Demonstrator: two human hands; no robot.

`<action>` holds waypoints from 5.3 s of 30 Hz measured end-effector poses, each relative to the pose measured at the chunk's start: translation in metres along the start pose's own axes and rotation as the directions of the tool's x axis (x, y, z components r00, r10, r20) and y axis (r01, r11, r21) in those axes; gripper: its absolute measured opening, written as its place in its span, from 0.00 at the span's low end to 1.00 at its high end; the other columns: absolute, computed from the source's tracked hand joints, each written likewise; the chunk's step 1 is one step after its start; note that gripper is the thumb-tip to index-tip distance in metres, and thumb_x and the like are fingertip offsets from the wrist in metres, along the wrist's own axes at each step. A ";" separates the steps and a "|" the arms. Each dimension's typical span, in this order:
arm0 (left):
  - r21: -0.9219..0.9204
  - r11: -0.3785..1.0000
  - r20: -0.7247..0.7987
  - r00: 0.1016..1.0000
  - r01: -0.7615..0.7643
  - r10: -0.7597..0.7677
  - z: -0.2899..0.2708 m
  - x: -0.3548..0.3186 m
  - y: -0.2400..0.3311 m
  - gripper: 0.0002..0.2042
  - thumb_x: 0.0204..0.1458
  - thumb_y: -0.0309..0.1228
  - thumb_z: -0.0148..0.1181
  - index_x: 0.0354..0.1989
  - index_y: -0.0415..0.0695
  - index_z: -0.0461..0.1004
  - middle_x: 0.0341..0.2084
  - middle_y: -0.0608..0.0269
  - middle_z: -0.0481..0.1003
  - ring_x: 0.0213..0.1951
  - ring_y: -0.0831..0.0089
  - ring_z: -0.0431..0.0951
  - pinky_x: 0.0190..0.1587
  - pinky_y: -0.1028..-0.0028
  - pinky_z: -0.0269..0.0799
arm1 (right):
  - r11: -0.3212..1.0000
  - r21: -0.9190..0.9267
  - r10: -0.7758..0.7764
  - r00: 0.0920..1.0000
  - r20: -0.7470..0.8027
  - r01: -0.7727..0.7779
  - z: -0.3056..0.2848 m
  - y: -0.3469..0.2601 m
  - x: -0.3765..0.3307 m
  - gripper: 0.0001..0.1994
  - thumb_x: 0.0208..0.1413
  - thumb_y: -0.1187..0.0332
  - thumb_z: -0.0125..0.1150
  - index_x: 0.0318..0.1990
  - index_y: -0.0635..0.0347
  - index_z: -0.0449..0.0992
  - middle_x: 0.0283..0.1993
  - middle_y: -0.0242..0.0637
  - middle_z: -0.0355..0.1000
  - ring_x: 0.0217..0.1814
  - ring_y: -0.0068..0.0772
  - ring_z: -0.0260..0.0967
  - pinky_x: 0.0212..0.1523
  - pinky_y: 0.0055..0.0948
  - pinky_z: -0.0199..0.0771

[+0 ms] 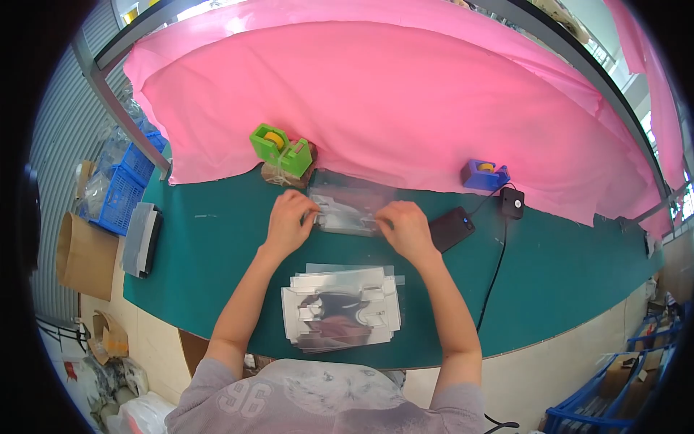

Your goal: Manually counting and packaging small plastic components into individual clear plastic bags.

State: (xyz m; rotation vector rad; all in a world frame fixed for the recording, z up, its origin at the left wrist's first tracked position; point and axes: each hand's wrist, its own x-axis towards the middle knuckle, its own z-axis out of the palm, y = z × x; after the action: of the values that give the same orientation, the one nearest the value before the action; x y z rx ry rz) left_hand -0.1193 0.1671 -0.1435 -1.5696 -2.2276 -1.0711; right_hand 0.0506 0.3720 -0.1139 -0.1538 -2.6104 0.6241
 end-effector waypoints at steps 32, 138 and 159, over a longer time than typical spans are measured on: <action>0.123 0.986 0.247 0.965 -0.116 0.082 0.020 -0.021 0.007 0.04 0.42 0.24 0.57 0.27 0.46 0.76 0.33 0.60 0.70 0.43 0.65 0.71 0.51 0.65 0.61 | 0.908 -0.406 -0.078 0.994 0.070 0.100 0.042 0.021 0.039 0.08 0.43 0.69 0.63 0.32 0.58 0.75 0.31 0.38 0.69 0.38 0.42 0.69 0.43 0.39 0.67; -0.248 0.968 0.141 0.987 -0.039 0.076 -0.117 0.005 0.124 0.09 0.40 0.37 0.69 0.27 0.47 0.81 0.16 0.68 0.71 0.23 0.71 0.69 0.29 0.71 0.60 | 0.655 0.740 0.267 0.963 -0.034 -0.155 -0.067 -0.127 -0.023 0.08 0.29 0.80 0.61 0.23 0.65 0.76 0.25 0.33 0.67 0.25 0.20 0.59 0.26 0.19 0.57; -0.465 0.860 0.229 0.967 0.212 -0.114 -0.107 0.014 0.080 0.12 0.42 0.27 0.67 0.38 0.45 0.80 0.19 0.66 0.76 0.27 0.73 0.74 0.37 0.74 0.67 | 0.365 0.914 0.321 0.945 0.057 -0.179 -0.040 -0.090 -0.012 0.08 0.41 0.84 0.56 0.31 0.67 0.75 0.26 0.32 0.62 0.20 0.20 0.64 0.17 0.18 0.68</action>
State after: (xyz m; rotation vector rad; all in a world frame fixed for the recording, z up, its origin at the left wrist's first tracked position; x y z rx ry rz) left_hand -0.0781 0.1198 -0.0245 -1.7551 -2.3783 -1.7087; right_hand 0.0792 0.3055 -0.0459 -0.2249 -1.7309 1.9957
